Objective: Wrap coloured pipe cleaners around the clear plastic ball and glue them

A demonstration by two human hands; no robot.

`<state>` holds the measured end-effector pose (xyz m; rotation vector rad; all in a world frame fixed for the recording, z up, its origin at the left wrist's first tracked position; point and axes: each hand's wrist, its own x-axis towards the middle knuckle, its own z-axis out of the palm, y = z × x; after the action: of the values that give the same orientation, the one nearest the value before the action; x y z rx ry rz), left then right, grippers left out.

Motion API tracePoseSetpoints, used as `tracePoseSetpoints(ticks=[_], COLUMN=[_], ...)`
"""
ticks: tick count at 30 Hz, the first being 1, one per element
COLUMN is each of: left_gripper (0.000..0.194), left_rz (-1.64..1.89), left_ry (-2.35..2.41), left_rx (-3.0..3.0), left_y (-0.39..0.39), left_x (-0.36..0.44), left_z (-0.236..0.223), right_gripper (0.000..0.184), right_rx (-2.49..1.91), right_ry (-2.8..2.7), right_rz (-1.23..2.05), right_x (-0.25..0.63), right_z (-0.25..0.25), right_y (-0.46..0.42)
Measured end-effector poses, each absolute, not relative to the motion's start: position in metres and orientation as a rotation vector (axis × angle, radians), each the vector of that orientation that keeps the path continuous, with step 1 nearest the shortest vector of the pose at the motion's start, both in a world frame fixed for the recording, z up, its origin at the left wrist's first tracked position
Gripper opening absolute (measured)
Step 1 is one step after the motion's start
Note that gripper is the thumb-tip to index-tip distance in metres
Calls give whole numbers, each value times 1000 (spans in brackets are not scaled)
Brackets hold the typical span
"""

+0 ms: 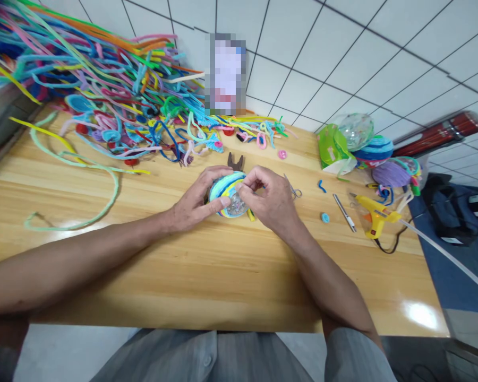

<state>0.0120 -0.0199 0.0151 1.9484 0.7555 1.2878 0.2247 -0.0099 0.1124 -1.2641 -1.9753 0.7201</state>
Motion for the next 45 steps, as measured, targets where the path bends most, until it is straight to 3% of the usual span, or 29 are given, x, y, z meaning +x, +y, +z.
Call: tracePoseSetpoints(ticks=[45], left_gripper=[55], left_rz=[1290], left_ry=[713], left_rx=[2004], left_y=[-17], left_x=[8], left_z=[12], right_gripper=[9], right_rx=[-1247], right_ry=[-1988], right_rz=[752], right_x=[227], right_z=[111], right_y=[-10])
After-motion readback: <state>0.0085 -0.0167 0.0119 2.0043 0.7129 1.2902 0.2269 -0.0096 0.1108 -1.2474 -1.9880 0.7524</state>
